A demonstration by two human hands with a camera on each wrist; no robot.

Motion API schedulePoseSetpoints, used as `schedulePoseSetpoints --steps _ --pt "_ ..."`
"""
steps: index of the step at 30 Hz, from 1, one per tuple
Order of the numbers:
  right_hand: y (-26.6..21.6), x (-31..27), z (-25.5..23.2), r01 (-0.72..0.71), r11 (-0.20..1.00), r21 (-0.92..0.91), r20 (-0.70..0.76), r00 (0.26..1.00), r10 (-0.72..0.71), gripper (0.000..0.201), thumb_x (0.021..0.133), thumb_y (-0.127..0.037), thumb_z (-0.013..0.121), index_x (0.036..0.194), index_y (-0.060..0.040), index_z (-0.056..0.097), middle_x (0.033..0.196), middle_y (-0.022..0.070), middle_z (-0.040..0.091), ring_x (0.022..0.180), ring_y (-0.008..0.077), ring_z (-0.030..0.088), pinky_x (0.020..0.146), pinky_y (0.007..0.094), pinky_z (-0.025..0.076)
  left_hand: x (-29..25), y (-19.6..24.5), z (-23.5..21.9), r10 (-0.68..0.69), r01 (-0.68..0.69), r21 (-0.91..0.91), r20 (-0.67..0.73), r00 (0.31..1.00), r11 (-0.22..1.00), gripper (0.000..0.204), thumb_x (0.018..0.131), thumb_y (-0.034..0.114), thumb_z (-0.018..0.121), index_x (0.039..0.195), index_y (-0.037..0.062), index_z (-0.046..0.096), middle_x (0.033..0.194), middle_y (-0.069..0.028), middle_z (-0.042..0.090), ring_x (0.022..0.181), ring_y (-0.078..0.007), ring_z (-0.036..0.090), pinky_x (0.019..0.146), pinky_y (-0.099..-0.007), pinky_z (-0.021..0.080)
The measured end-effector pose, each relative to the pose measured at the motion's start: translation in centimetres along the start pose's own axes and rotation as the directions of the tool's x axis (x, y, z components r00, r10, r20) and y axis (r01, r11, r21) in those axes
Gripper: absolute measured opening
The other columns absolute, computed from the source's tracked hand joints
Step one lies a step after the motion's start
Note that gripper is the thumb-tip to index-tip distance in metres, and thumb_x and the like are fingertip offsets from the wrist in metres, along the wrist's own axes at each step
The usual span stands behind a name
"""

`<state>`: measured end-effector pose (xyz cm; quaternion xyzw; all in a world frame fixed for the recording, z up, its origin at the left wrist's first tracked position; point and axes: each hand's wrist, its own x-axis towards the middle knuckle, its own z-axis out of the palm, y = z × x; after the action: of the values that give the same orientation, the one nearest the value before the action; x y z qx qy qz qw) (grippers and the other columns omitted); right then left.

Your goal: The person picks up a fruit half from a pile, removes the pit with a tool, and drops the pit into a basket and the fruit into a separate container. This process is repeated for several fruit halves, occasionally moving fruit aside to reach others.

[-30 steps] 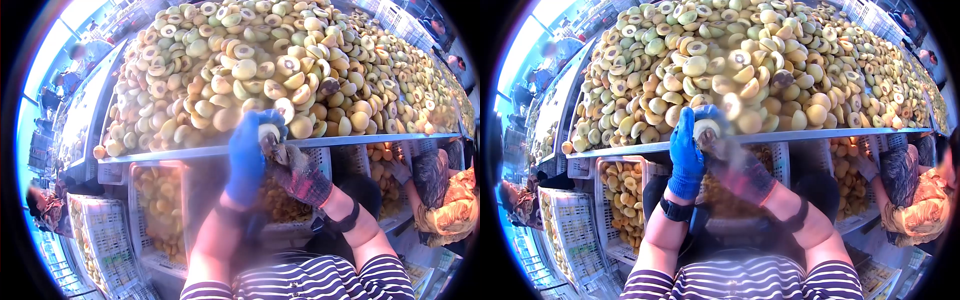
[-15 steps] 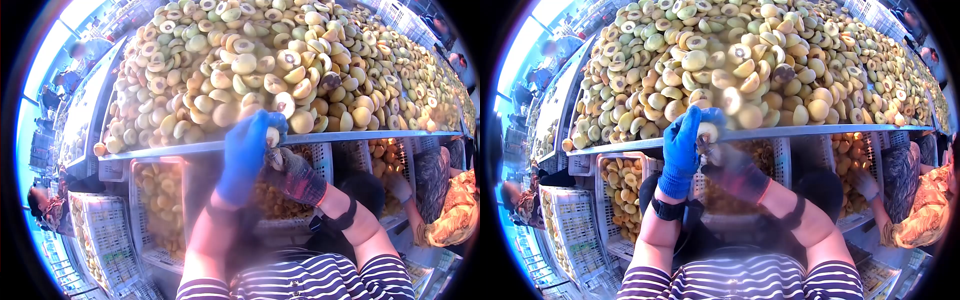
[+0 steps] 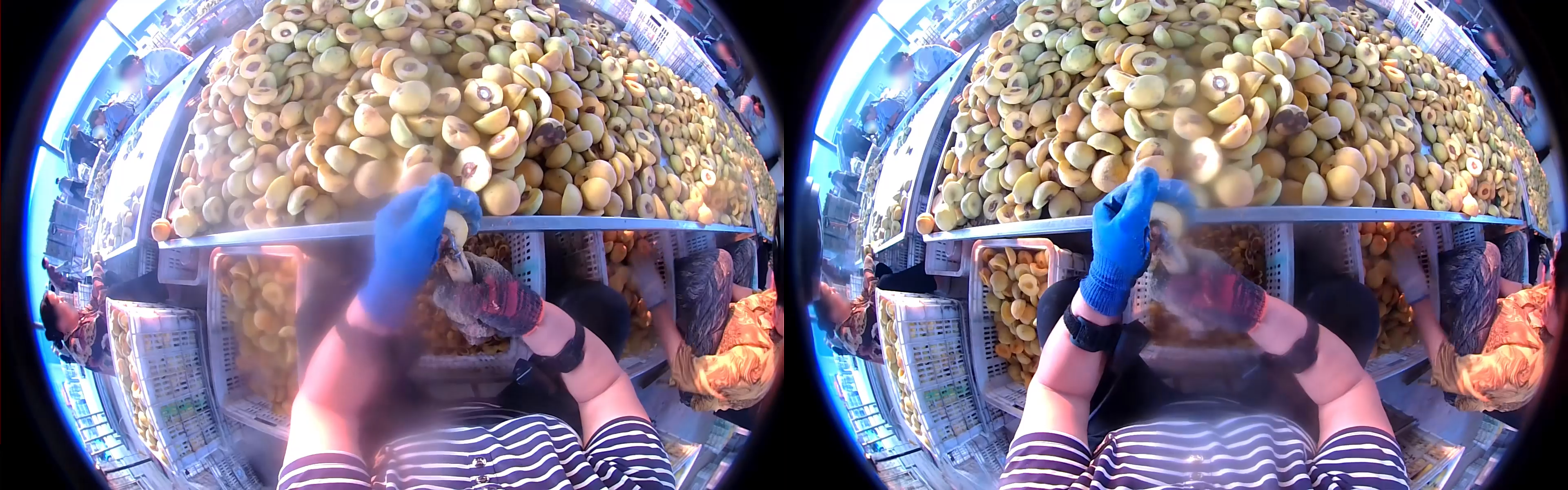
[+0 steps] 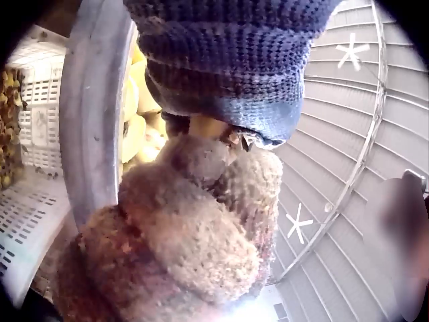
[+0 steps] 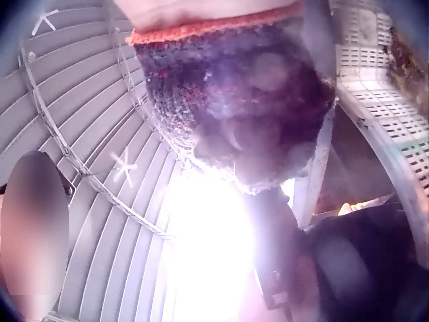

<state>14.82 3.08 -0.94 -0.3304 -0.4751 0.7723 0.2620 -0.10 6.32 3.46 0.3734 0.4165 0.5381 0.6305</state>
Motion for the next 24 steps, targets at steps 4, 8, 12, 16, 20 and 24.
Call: schedulePoseSetpoints --steps 4,8,12,16,20,24 --pt "-0.2 -0.1 0.3 -0.014 0.992 -0.123 -0.005 1.0 0.014 0.035 0.085 -0.011 0.064 0.119 -0.0076 0.055 0.094 0.005 0.062 0.084 0.0157 0.061 0.072 0.0313 0.051 0.3 0.4 0.2 -0.025 0.016 0.221 0.037 0.999 0.975 0.038 0.096 0.031 0.053 0.085 -0.0032 0.066 0.076 -0.0054 0.065 0.074 -0.0109 0.059 0.069 -0.0247 0.047" --pt "0.4 -0.1 0.2 0.043 0.995 -0.085 0.067 0.997 -0.037 0.034 0.084 -0.009 0.063 0.117 -0.0057 0.056 0.096 0.0055 0.062 0.087 0.0151 0.06 0.075 0.0297 0.05 1.0 -0.5 -0.6 0.041 -0.102 0.313 0.196 0.98 0.944 0.034 0.096 0.029 0.056 0.086 -0.0001 0.07 0.074 0.0 0.068 0.059 -0.002 0.052 0.054 -0.0192 0.042" --pt "0.9 -0.3 0.8 0.123 0.988 0.098 0.124 0.983 -0.135 0.036 0.083 -0.008 0.064 0.117 -0.0038 0.055 0.101 0.0026 0.061 0.092 0.0121 0.057 0.081 0.0288 0.048 0.3 0.3 -0.5 -0.007 -0.086 0.401 0.225 0.974 0.912 0.034 0.095 0.03 0.056 0.088 -0.0004 0.07 0.074 -0.0018 0.068 0.063 -0.0036 0.056 0.058 -0.02 0.045" --pt "4.8 1.2 -0.3 0.362 0.914 -0.186 0.152 0.929 -0.337 0.034 0.083 -0.008 0.064 0.115 -0.0036 0.057 0.112 0.0051 0.059 0.101 0.0126 0.055 0.085 0.0303 0.047 -0.8 -0.4 -0.4 0.016 -0.029 0.075 0.17 0.985 0.997 0.045 0.097 0.037 0.048 0.085 -0.0021 0.067 0.077 -0.0067 0.066 0.071 -0.0113 0.059 0.067 -0.0247 0.047" --pt "1.9 0.0 -0.8 -0.024 0.985 0.172 0.248 0.969 -0.019 0.031 0.082 -0.012 0.066 0.11 -0.0051 0.057 0.107 0.0056 0.057 0.096 0.0126 0.054 0.08 0.0309 0.047 -0.5 -0.8 -1.1 0.044 -0.029 -0.091 0.166 0.985 0.995 0.05 0.1 0.041 0.041 0.092 -0.0026 0.063 0.083 -0.0093 0.065 0.075 -0.0157 0.061 0.072 -0.0274 0.048" --pt "0.3 -0.9 -1.6 -0.105 0.967 0.231 0.295 0.955 0.034 0.034 0.077 -0.018 0.075 0.102 -0.0048 0.055 0.086 0.0037 0.056 0.071 0.0118 0.054 0.057 0.026 0.043 -0.2 -1.5 -2.4 0.138 -0.115 -0.24 0.082 0.987 0.964 0.05 0.101 0.041 0.038 0.108 -0.0031 0.061 0.089 -0.011 0.065 0.078 -0.0177 0.062 0.075 -0.0287 0.05"
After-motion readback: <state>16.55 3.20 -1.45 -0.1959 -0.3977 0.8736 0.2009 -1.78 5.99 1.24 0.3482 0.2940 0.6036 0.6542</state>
